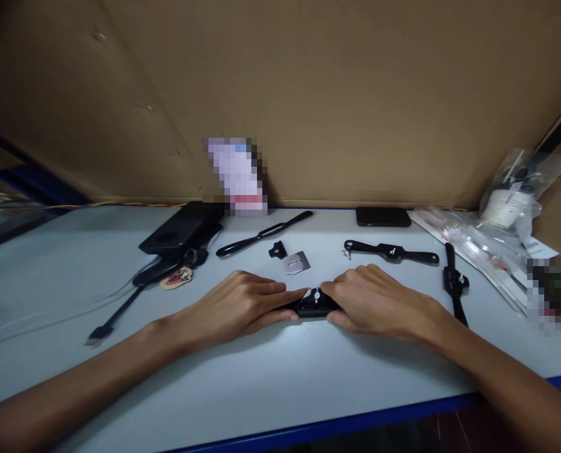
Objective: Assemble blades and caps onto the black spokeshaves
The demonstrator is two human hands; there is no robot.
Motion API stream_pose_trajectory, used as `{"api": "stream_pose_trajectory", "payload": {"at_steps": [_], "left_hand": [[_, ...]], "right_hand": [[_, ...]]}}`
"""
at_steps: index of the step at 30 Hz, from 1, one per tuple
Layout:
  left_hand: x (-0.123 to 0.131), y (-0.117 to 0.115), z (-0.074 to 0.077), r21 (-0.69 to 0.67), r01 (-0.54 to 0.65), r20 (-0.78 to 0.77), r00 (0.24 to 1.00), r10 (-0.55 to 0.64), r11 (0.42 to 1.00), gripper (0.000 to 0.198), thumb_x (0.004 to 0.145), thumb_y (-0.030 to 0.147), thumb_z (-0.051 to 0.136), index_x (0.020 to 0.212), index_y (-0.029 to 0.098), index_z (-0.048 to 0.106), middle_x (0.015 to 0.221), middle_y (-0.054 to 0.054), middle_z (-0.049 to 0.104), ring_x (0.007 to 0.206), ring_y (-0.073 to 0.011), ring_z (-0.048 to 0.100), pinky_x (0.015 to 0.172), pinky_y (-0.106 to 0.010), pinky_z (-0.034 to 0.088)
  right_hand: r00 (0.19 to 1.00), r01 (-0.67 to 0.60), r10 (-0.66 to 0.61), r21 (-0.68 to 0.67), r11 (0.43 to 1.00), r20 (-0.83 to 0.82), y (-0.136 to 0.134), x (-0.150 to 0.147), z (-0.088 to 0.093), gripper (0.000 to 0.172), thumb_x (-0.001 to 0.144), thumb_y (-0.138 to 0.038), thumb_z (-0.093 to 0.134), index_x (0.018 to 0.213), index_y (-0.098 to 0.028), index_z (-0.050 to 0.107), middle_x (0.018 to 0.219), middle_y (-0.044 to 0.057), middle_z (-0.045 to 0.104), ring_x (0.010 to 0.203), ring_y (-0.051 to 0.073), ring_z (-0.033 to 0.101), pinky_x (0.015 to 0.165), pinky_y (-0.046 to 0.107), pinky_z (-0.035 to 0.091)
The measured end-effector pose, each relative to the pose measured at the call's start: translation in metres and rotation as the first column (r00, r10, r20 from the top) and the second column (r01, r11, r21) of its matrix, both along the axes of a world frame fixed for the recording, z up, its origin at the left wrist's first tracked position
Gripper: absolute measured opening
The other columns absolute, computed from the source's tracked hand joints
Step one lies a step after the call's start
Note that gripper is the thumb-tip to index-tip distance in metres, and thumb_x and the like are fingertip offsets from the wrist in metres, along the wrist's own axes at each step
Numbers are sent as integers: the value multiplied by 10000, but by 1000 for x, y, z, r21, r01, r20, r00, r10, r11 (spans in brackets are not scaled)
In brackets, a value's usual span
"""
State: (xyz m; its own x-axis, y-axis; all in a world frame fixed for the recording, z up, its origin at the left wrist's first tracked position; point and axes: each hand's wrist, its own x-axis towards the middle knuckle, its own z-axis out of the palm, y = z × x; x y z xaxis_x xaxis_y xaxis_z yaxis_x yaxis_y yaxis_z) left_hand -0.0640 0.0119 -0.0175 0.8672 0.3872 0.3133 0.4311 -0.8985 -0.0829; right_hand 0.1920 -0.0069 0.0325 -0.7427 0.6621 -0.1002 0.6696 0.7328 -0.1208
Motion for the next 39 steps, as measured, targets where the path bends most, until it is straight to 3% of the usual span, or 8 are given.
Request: {"api": "stream_pose_trajectory", "payload": {"at_steps": [7,10,14,23,39], "left_hand": [[-1,0,-1,-37,-12,1,1000,12,999,486,1086,474,328,1185,157,683,695,-3,686,527,-135,606,499,-298,328],[-1,0,-1,-36,-12,-4,1000,12,999,487,1085,478,331,1187,153,680,705,-4,690,543,-140,622,501,-297,333],[0,0,-1,8,-12,-5,1000,12,1000,497,1092,467,305,1194,155,677,696,2,685,538,-138,618,493,-302,316],[1,-2,0,77,-1,5,1000,0,997,494,1097,443,301,1160,145,689,655,4,658,507,-132,585,479,-315,287],[0,-2,-1,49,-7,-12,1000,8,999,480,1093,459,317,1183,149,672,681,6,673,520,-138,611,480,-315,314]], "right_hand": [[998,41,-42,-22,999,-41,3,8,4,195,915,-313,655,1073,-198,670,851,40,715,758,198,624,614,289,306],[995,86,-85,17,996,-48,5,10,5,110,940,-270,589,918,-191,663,735,22,669,668,170,564,596,284,271],[997,46,-44,36,998,-61,4,6,0,188,953,-174,527,788,-183,616,716,5,655,600,136,512,576,289,236],[998,59,-59,0,998,26,-3,-5,5,213,820,36,538,777,-161,608,688,-1,634,542,111,436,557,297,222],[999,43,-43,7,999,9,-2,-3,3,213,792,33,534,797,-163,616,678,-2,616,547,116,437,559,295,230]]}}
